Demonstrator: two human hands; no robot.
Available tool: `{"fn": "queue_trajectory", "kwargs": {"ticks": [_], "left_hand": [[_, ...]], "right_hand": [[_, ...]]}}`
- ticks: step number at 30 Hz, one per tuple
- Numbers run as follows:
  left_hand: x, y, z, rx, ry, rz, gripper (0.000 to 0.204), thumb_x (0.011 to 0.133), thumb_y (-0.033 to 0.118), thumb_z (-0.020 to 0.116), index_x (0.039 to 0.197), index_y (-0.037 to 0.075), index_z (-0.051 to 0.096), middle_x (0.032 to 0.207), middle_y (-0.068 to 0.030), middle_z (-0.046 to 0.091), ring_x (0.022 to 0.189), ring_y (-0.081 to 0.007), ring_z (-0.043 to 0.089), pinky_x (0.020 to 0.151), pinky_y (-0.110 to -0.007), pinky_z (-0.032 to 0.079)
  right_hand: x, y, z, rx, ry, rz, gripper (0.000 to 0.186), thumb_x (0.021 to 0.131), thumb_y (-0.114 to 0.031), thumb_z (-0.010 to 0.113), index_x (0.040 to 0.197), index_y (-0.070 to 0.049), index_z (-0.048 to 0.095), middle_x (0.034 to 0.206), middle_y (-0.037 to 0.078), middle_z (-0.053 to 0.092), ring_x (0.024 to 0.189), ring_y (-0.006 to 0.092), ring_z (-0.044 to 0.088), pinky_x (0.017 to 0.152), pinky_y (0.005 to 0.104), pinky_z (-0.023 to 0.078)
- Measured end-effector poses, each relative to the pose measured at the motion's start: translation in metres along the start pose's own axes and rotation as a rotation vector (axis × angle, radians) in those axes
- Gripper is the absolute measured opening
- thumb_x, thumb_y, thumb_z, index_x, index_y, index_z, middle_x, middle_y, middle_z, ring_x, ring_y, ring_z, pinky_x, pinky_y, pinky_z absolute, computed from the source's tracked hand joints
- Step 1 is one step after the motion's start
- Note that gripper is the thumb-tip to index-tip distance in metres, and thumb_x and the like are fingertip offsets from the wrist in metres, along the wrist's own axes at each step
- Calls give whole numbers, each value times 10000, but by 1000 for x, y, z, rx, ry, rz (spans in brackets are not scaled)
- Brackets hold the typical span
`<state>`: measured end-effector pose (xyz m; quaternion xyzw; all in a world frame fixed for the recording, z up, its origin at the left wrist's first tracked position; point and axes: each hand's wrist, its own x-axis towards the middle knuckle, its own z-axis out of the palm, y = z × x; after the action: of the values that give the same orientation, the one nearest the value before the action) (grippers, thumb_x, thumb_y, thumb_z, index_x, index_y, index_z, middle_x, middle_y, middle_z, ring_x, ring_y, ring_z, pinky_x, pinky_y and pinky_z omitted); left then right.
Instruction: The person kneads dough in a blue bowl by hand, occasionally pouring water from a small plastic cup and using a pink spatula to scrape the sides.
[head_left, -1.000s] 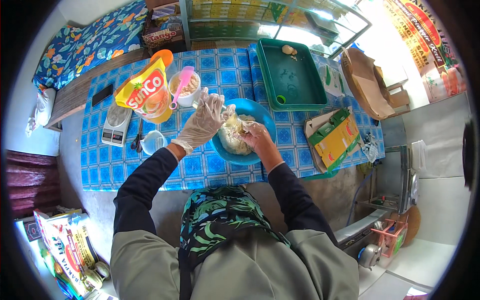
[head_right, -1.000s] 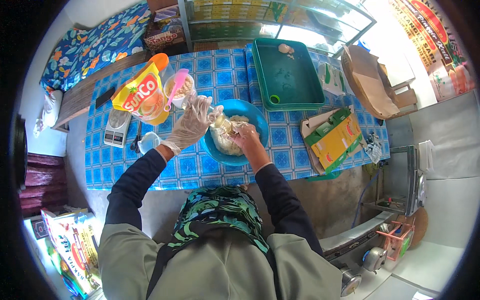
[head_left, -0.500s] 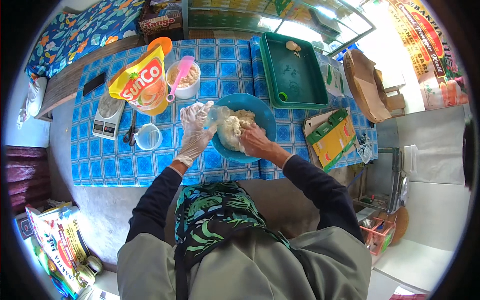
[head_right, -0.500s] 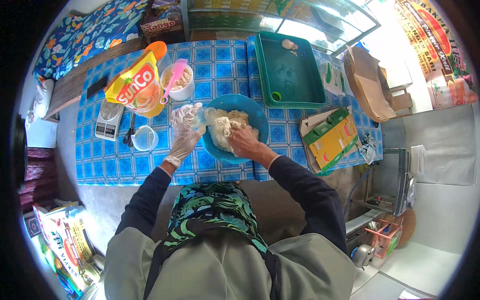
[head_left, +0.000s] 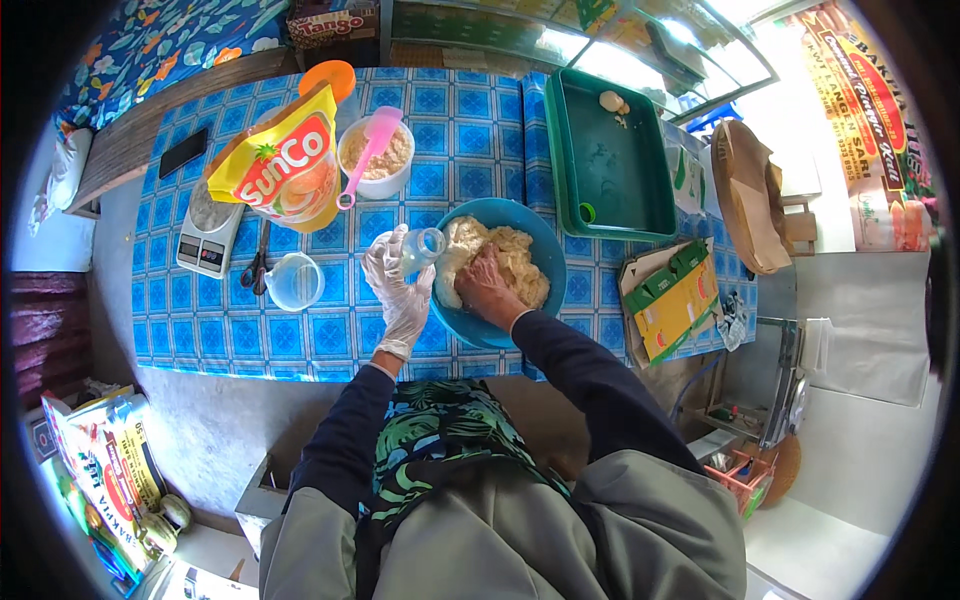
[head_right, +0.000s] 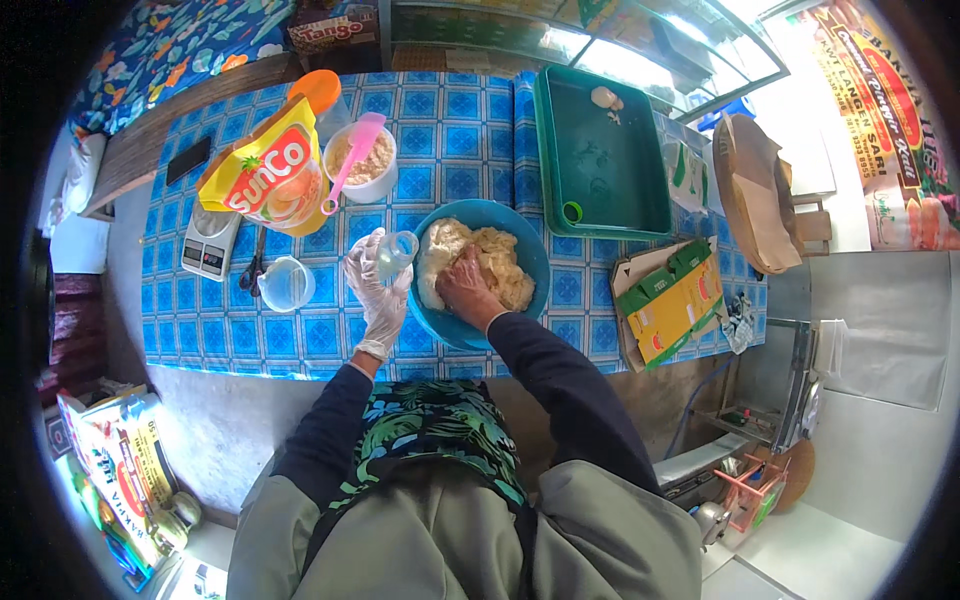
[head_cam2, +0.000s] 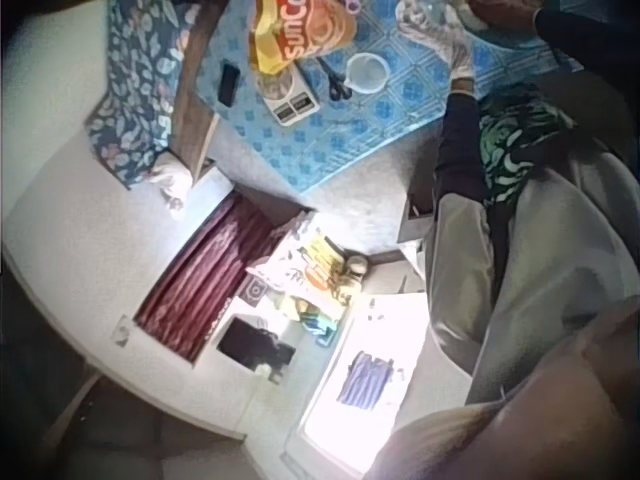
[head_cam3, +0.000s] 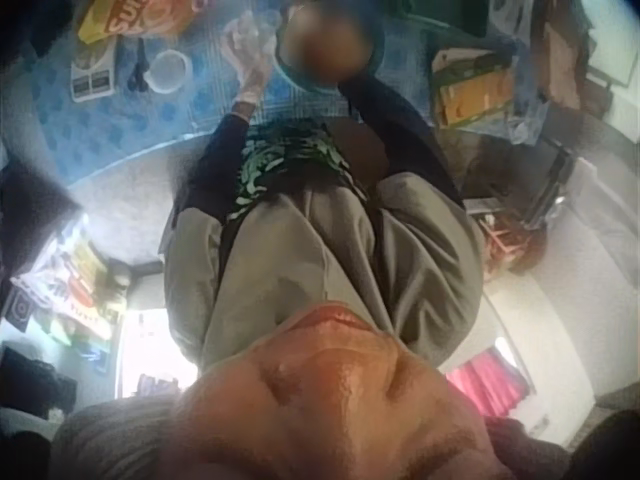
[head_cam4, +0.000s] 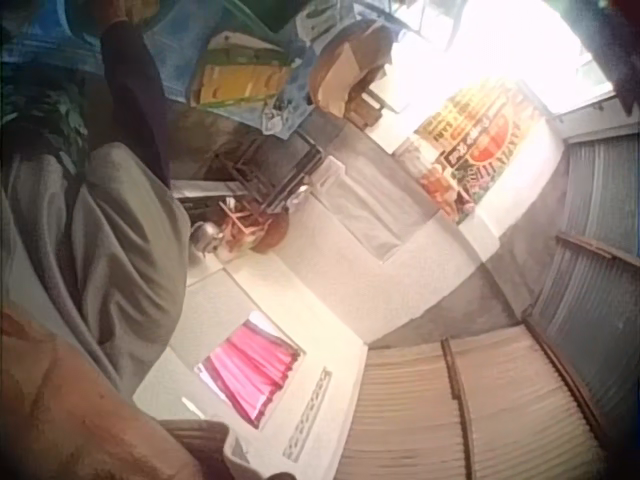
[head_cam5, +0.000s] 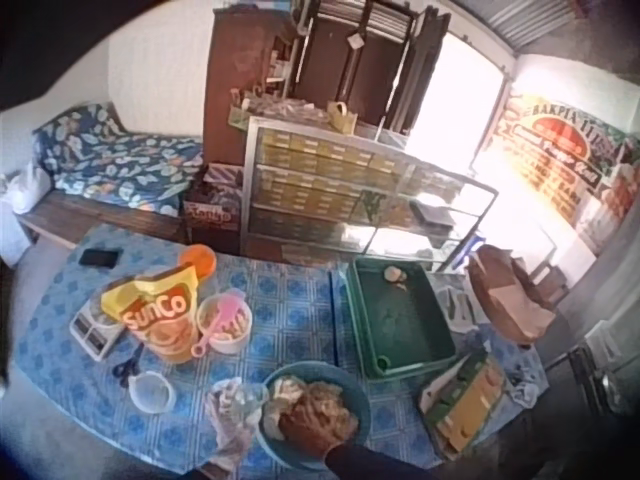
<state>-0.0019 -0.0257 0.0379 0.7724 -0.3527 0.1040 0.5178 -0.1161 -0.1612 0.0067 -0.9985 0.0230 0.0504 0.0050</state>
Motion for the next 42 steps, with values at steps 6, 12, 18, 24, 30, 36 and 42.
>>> {"fn": "queue_trajectory", "kwargs": {"ticks": [6, 12, 18, 24, 30, 36, 42], "left_hand": [[-2, 5, 2, 63, 22, 4, 781, 696, 93, 743, 1412, 139, 433, 1239, -139, 457, 1116, -358, 431, 951, -504, 359], [-4, 11, 0, 142, 53, -37, 745, 722, 136, 742, 1408, 132, 450, 1242, -109, 477, 1146, -332, 440, 992, -480, 339], [-4, 10, 1, 98, 14, -34, 817, 683, 74, 757, 1425, 160, 425, 1246, -143, 427, 1116, -359, 408, 971, -518, 349], [-1, 7, 2, 93, 20, -50, 705, 747, 180, 739, 1399, 118, 479, 1254, -104, 469, 1159, -325, 418, 1009, -474, 337], [-2, 7, 8, 72, 49, -62, 729, 734, 125, 730, 1408, 136, 452, 1273, -136, 463, 1161, -353, 430, 992, -504, 346], [-2, 11, 16, 58, 73, -87, 669, 761, 163, 728, 1383, 114, 486, 1287, -121, 493, 1181, -332, 451, 1002, -487, 342], [-6, 14, 17, 26, 78, -69, 650, 801, 185, 695, 1401, 98, 459, 1294, -119, 465, 1188, -325, 418, 1006, -475, 326]], "right_hand": [[5, 4, -1, 58, -53, 140, 93, 710, -151, 651, 738, -106, 727, 713, 130, 684, 724, 309, 670, 946, 518, 362], [5, 4, -8, 167, -93, 214, 93, 694, -157, 666, 716, -74, 703, 716, 142, 675, 738, 332, 674, 844, 478, 456], [-14, 26, -63, 365, -288, 42, 289, 693, -128, 673, 944, 15, 660, 929, 224, 659, 949, 362, 645, 818, 471, 483], [-81, 21, -103, 125, -76, -58, 306, 648, -153, 719, 874, 51, 680, 908, 208, 654, 1010, 389, 588, 900, 532, 428], [-68, 29, -39, 49, -278, -93, 272, 620, -169, 718, 861, -45, 702, 819, 155, 637, 906, 352, 600, 954, 568, 367], [-32, 14, -9, -115, -35, 4, 82, 713, -183, 670, 721, -113, 712, 756, 101, 673, 824, 289, 656, 887, 565, 370], [-19, 19, 14, 103, 10, 243, 103, 722, -164, 645, 728, -115, 735, 713, 99, 692, 722, 266, 680, 799, 484, 412]]}}
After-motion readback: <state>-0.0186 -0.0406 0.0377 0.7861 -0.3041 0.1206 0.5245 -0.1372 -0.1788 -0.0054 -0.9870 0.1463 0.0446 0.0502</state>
